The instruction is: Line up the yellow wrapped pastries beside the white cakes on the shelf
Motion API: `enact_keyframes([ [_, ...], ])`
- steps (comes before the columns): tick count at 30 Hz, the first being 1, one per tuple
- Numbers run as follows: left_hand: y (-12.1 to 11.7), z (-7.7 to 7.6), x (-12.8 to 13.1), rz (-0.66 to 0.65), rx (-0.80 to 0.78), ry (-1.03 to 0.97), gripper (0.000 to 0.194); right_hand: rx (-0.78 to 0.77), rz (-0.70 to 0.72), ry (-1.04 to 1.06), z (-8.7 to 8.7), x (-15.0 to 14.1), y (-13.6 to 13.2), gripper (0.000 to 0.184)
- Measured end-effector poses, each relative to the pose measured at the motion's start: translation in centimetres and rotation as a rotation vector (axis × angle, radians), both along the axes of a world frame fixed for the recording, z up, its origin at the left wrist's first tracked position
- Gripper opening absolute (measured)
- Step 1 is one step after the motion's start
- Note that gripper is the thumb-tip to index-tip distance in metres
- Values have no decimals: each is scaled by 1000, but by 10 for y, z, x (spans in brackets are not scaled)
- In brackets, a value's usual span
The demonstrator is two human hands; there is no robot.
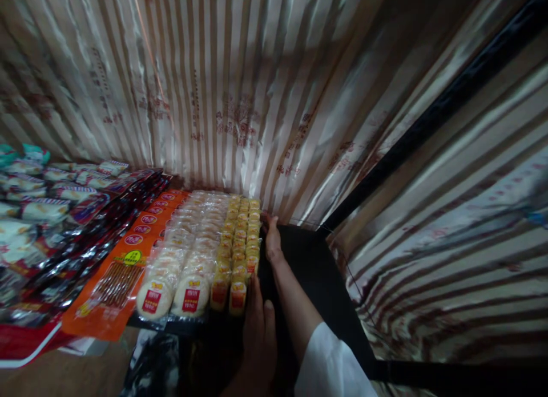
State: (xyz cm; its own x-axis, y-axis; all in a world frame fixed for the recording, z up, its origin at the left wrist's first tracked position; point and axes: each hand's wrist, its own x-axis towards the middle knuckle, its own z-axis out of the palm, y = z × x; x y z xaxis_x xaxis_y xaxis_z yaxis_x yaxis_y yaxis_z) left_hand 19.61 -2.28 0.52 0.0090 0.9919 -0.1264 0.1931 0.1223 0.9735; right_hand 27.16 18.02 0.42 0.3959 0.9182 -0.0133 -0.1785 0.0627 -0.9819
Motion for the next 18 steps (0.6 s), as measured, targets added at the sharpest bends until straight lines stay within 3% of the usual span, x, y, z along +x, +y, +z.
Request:
enact_keyframes([
  [5, 1, -10, 3, 66, 96, 7, 55, 35, -163, 24, 19, 0, -56, 69],
  [11, -6, -10, 5, 124, 205, 25, 49, 117, -236, -19, 46, -6, -154, 62],
  [16, -48, 10, -28, -137, 351, 71, 40, -11, -181, -153, 40, -21, -248, 49],
  [18, -73, 13, -49, -231, 324, 91, 36, -71, -145, -226, 31, -29, -281, 45],
])
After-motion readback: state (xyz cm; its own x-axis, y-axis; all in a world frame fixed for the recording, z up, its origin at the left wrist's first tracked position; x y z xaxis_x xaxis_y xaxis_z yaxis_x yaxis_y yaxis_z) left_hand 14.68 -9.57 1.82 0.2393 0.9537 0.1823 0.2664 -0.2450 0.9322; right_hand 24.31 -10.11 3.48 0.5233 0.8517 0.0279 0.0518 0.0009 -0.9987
